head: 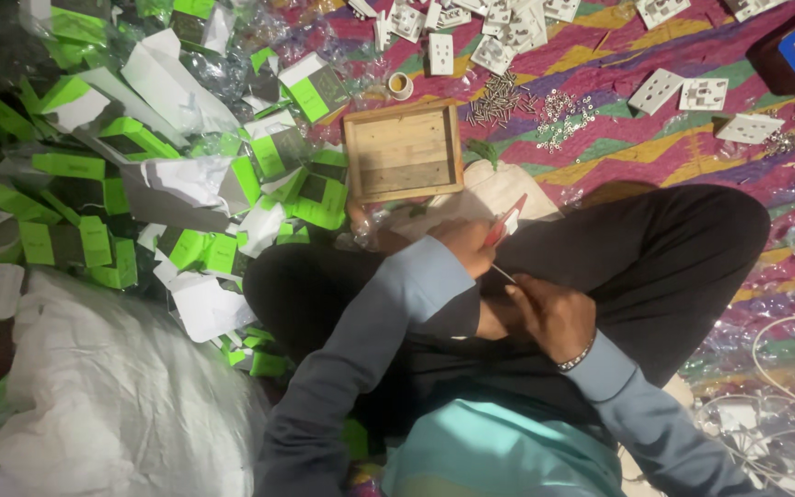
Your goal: The person sits on the floor and assembles electrical components by inserting white plastic pieces into a red plastic frame, then securing them with screws using a screwdriver. The person also handles a green plastic frame and places the completed red frame aside.
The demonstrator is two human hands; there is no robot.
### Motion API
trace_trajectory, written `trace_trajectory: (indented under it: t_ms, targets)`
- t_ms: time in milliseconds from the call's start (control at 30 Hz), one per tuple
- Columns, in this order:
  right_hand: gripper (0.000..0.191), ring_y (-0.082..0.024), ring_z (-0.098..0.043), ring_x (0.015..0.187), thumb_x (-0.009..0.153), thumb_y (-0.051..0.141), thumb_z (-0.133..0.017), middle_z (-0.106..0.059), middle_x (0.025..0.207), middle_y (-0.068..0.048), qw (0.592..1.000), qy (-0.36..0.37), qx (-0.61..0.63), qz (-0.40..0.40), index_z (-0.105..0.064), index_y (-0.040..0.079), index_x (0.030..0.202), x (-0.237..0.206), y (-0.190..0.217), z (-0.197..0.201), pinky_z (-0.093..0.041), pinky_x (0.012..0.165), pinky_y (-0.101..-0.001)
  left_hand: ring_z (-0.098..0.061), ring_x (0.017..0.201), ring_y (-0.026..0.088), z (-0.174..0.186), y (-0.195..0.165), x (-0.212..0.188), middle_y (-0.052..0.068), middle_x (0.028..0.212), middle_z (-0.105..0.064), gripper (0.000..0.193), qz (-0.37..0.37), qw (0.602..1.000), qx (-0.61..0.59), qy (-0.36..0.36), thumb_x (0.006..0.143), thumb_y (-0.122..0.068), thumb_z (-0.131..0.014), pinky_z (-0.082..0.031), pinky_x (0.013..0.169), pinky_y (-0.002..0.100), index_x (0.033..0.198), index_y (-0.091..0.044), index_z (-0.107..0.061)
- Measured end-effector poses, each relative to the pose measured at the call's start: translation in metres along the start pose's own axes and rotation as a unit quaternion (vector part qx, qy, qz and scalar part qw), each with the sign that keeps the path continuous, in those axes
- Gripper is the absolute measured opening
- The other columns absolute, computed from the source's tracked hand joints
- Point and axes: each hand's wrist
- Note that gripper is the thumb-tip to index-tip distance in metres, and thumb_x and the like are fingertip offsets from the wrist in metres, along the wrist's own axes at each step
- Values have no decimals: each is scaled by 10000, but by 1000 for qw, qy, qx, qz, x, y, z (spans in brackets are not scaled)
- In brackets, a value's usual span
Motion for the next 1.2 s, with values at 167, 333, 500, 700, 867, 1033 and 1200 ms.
trace_trajectory:
  t_ms: [167,333,500,700,867,1033,1200]
  targets:
    - [301,-77,-536,542,1018,282,-681,-637,647,-56,905,133,360,-183,-753,-8,1051,5,-34,-16,-441,473,-277,-676,957,427,7,-5,-3,221,972,-721,253,2,999,-34,23,836,-253,-623,-501,851,541,998,-81,-712]
    - [194,-86,-399,444,903,177,-710,-516,599,2,739,246,498,-381,-660,38,1027,10,-50,-28,-294,402,-249,-695,948,418,10,-4,4,210,962,-738,252,22,999,-17,36,862,-259,-587,-513,854,527,974,-90,-736]
    - [198,-92,-569,631,879,183,-768,-608,710,-12,945,100,291,-108,-667,14,903,9,-24,-18,-475,559,-266,-696,939,423,8,2,2,214,948,-733,246,-23,999,-27,16,845,-246,-593,-512,839,531,973,-91,-736]
    - [232,-240,-669,613,951,274,-726,-683,801,-91,1000,0,-6,-4,-780,51,981,1,-7,-7,-462,567,-334,-690,932,426,4,-2,3,209,941,-733,265,10,1000,-22,19,858,-241,-578,-508,831,531,1047,-112,-712]
    - [328,-97,-525,565,1029,313,-651,-604,636,-14,890,166,348,-244,-775,15,968,11,-32,-21,-430,519,-277,-708,938,407,0,6,8,197,957,-746,261,-9,999,-39,33,857,-217,-577,-521,836,521,1039,-118,-735]
    - [346,-53,-585,625,803,192,-780,-611,723,6,861,170,407,-251,-580,12,1020,15,-40,-24,-492,542,-269,-663,979,423,-9,18,6,211,1012,-708,277,-9,1000,-16,-13,882,-286,-620,-501,850,527,1063,-100,-714]
    - [214,-99,-583,682,965,216,-750,-671,797,-102,985,54,155,-59,-742,4,997,5,-27,-22,-477,606,-291,-649,1019,431,-1,21,-8,213,1084,-677,343,-175,981,56,-54,848,-345,-656,-507,872,517,1051,-74,-710]
Point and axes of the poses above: each hand's wrist, its own x-axis towards the middle knuckle, its own z-axis out of the back of the hand, y = z × x
